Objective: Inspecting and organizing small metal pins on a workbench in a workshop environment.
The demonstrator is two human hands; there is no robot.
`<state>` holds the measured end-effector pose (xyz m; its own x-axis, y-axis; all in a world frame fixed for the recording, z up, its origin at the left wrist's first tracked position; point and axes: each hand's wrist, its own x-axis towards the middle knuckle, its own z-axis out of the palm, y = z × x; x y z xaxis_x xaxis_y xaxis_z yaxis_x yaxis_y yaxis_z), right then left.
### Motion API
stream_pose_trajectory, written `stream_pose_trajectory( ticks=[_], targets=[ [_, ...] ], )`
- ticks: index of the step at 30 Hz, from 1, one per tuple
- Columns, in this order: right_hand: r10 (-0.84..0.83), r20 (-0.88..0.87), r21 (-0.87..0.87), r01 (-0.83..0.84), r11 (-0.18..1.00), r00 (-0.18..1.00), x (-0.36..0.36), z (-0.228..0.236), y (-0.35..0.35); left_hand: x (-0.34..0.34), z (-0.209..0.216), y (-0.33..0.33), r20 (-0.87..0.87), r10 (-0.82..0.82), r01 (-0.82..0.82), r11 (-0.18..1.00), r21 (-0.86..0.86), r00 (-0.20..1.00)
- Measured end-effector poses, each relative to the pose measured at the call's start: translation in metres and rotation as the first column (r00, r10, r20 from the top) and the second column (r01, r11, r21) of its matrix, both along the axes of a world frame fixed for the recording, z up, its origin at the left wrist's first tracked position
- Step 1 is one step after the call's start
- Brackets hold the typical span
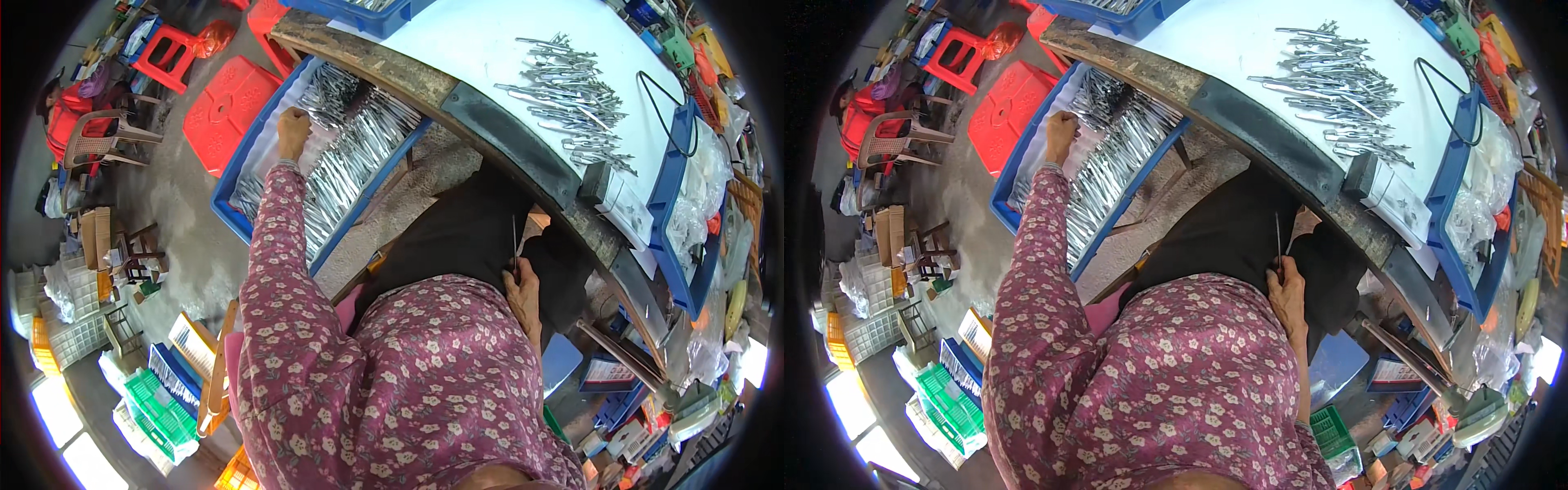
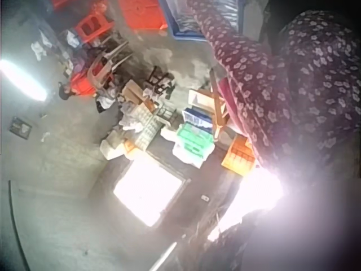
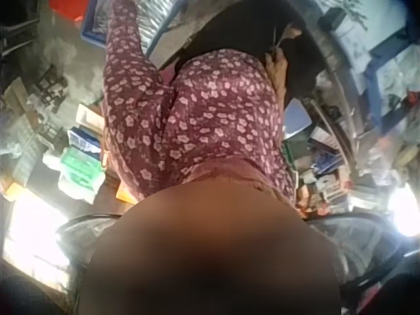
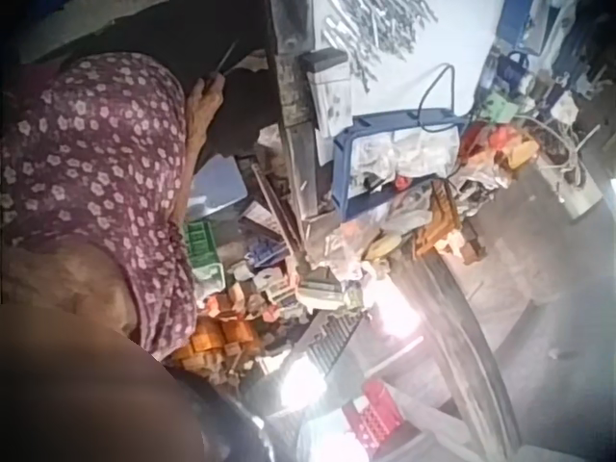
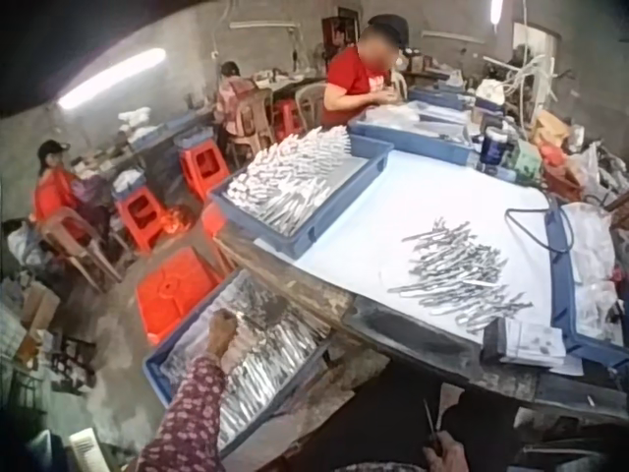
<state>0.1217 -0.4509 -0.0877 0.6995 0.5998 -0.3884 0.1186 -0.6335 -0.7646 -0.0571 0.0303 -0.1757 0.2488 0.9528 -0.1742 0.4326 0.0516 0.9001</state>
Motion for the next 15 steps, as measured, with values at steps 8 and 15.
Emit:
stream_pose_trajectory(
  ticks=[8, 15],
  targets=[
    [0.031, 0.062, 0.043, -0.034, 0.998, 0.998, 0.006, -0.016, -0.011, 0.033, 0.039, -0.019, -0.048, -0.067, 0.083, 0.828, 0.554, 0.997],
    [0.076, 0.117, 0.120, -0.090, 0.989, 0.990, 0.005, 0.007, -0.015, 0.162, 0.168, -0.137, 0.056, -0.610, 0.413, 0.599, 0.686, 0.791]
  ],
)
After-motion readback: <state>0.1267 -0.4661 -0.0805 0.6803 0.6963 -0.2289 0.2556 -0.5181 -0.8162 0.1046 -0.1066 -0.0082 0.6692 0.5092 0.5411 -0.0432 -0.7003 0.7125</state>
